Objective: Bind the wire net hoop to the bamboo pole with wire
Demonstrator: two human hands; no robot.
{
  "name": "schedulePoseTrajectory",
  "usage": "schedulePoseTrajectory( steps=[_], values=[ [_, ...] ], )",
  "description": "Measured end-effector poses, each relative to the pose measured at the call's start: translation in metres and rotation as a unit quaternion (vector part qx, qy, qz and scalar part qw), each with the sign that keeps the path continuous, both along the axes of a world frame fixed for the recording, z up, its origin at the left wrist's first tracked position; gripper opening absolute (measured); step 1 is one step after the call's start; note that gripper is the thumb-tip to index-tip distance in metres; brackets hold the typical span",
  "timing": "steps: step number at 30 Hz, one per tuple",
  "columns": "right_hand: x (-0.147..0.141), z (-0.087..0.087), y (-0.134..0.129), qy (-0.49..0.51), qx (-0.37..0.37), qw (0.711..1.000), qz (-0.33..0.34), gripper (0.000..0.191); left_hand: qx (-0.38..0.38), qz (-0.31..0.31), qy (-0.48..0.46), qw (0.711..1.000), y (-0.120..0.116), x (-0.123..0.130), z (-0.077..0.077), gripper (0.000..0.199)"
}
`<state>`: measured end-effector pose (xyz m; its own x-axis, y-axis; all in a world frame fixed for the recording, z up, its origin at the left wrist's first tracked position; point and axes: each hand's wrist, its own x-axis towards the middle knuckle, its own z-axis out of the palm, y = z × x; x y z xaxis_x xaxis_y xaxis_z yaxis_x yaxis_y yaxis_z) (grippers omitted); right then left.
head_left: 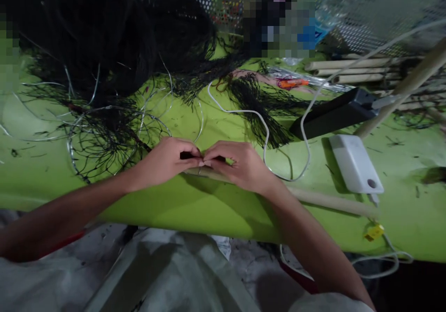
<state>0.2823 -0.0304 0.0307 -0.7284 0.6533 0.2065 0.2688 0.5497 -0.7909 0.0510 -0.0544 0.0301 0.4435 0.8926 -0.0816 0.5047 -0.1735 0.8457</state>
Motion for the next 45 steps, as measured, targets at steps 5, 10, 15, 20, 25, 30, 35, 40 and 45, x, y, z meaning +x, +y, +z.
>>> schedulePoseTrajectory(
  steps=[5,10,15,20,25,30,35,40,45],
  values=[
    [0.003,0.004,0.016,0.01,0.071,0.996,0.047,0.016,-0.038,0.059,-0.048,0.996,-0.005,0.002,-0.004,0.015],
    [-0.001,0.016,0.041,-0.026,0.1,0.975,0.198,0.021,0.019,0.03,-0.056,0.998,-0.007,0.0,-0.003,0.012],
    [-0.005,0.01,0.05,-0.005,0.115,0.97,0.215,0.016,0.057,-0.008,-0.024,0.998,-0.008,-0.005,-0.001,0.01],
    [-0.004,0.003,0.046,0.034,0.083,0.975,0.202,0.012,0.121,-0.015,0.058,0.991,-0.015,-0.006,-0.002,0.025],
    [-0.006,0.004,0.045,0.022,0.005,0.986,0.168,0.016,0.117,-0.029,0.077,0.99,-0.019,-0.003,-0.001,0.02],
    [-0.005,0.004,0.043,0.02,-0.019,0.989,0.148,0.016,0.096,-0.043,0.056,0.993,-0.015,-0.002,0.0,0.017],
    [0.003,0.006,0.039,0.008,-0.023,0.995,0.094,0.034,0.068,-0.054,0.054,0.995,-0.012,0.0,0.004,0.016],
    [0.01,0.004,0.032,-0.017,-0.012,0.995,0.097,0.013,0.053,-0.052,0.075,0.994,-0.011,0.001,0.007,0.02],
    [0.01,-0.002,0.029,-0.01,0.053,0.993,0.105,0.012,0.053,-0.041,0.078,0.995,-0.011,0.001,0.005,0.021]
  ],
)
